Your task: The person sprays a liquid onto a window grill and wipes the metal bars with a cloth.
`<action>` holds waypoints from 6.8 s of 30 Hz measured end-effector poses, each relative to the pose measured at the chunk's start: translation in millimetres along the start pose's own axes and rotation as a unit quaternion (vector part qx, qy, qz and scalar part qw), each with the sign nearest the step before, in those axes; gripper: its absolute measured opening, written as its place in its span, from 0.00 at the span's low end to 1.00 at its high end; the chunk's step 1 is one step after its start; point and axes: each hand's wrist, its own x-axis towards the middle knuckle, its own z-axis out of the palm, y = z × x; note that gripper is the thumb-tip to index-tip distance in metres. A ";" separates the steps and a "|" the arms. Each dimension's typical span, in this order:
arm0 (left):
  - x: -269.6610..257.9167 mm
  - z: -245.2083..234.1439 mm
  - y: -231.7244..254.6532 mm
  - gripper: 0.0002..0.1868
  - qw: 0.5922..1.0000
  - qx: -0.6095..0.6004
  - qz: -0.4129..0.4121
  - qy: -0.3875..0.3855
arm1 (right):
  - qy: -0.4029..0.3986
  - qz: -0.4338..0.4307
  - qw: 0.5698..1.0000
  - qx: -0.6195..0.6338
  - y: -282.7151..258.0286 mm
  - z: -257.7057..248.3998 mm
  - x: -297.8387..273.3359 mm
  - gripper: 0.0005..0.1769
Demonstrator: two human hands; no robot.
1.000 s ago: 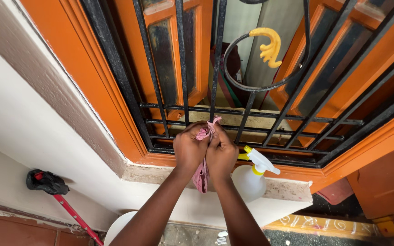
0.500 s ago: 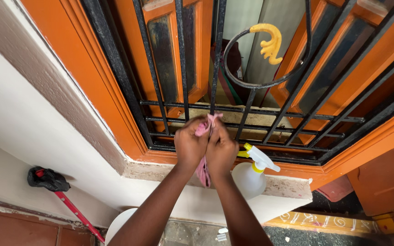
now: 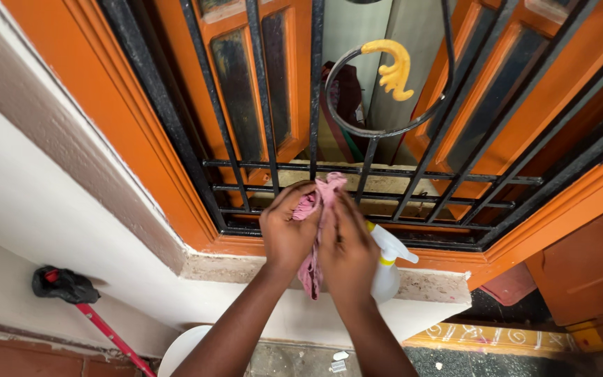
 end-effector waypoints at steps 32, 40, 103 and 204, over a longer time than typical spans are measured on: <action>-2.9 81.1 -9.3 0.16 0.988 0.136 0.063 -0.037 | -0.173 0.321 0.916 0.168 131.4 -46.4 -59.3 0.13; -6.6 76.9 7.9 0.14 0.986 0.151 0.063 -0.028 | -0.086 0.253 0.954 0.136 133.4 -66.5 -47.4 0.13; -13.0 62.2 15.6 0.22 0.979 0.191 0.031 -0.067 | -0.059 -0.003 0.998 -0.004 84.1 -18.1 21.5 0.15; -4.6 76.7 12.8 0.09 0.996 0.033 -0.070 0.040 | 0.031 0.003 0.999 0.030 70.9 -10.8 31.7 0.08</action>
